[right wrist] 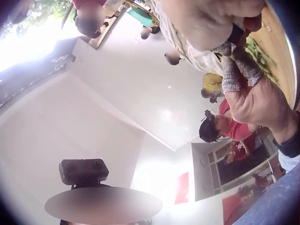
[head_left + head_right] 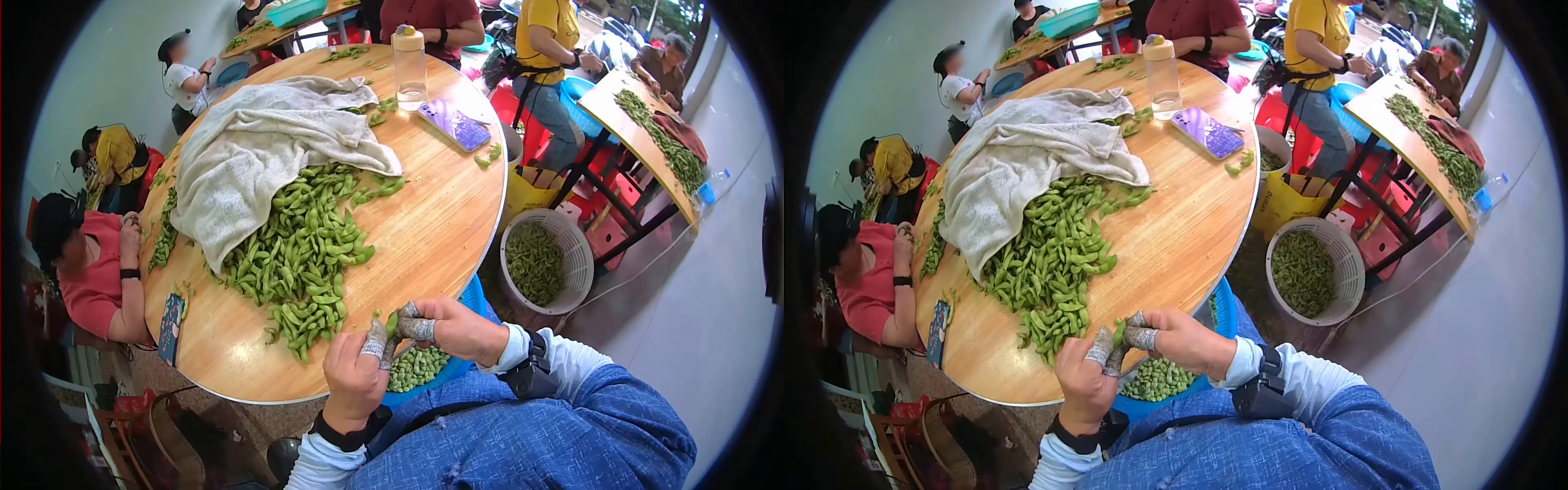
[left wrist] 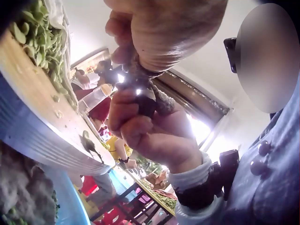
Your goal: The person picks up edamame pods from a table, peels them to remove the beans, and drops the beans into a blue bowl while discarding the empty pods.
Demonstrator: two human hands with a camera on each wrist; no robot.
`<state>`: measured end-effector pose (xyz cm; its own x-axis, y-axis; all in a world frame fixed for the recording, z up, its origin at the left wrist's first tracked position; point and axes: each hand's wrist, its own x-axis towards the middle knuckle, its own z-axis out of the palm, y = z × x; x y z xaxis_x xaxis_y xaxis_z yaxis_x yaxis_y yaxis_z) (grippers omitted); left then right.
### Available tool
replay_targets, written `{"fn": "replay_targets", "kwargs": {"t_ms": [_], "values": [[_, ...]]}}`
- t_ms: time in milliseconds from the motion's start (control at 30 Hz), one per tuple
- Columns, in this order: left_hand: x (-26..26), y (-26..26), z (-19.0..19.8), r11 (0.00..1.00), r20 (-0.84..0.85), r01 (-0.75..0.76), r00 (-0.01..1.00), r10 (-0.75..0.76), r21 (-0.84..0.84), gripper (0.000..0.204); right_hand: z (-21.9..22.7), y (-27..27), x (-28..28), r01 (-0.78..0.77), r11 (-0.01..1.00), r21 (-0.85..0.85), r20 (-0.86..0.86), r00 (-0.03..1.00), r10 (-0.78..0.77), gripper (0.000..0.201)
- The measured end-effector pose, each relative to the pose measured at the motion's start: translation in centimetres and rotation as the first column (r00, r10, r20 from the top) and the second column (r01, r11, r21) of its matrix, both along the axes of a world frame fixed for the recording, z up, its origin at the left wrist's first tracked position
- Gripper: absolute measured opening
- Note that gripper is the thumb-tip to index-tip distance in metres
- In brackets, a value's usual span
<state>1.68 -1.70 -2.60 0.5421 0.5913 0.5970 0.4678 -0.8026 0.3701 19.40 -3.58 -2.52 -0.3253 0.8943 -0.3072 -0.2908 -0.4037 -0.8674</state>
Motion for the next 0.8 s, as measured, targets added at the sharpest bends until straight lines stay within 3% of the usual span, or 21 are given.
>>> {"fn": "replay_targets", "kwargs": {"t_ms": [400, 500, 600, 700, 800], "values": [[0.3, -0.1, -1.1, 0.999, -0.023, -0.012, 1.000, 0.012, 0.032, 0.022, -1.5, 0.6, -0.4, -0.027, 0.988, -0.154, -0.060, 0.998, 0.018, 0.015], [0.5, -0.2, -0.7, 0.971, 0.102, -0.113, 0.985, 0.137, -0.212, 0.022, -2.9, 0.6, -1.2, 0.037, 0.999, -0.019, -0.208, 0.977, -0.040, 0.012], [0.9, -0.8, -2.0, 0.737, 0.470, 0.066, 0.807, 0.357, -0.673, 0.021, -2.0, 0.6, -1.2, 0.059, 0.983, 0.173, -0.179, 0.984, -0.027, 0.011], [1.1, -0.8, -1.1, 0.616, 0.512, 0.187, 0.756, 0.407, -0.765, 0.023, -1.8, 0.8, -1.0, 0.046, 0.954, 0.295, -0.032, 0.999, -0.039, 0.011], [0.6, -0.5, -1.7, 0.497, 0.563, 0.328, 0.688, 0.458, -0.804, 0.018, -1.8, 1.1, -0.6, -0.006, 0.857, 0.515, 0.125, 0.990, -0.068, 0.010]]}}
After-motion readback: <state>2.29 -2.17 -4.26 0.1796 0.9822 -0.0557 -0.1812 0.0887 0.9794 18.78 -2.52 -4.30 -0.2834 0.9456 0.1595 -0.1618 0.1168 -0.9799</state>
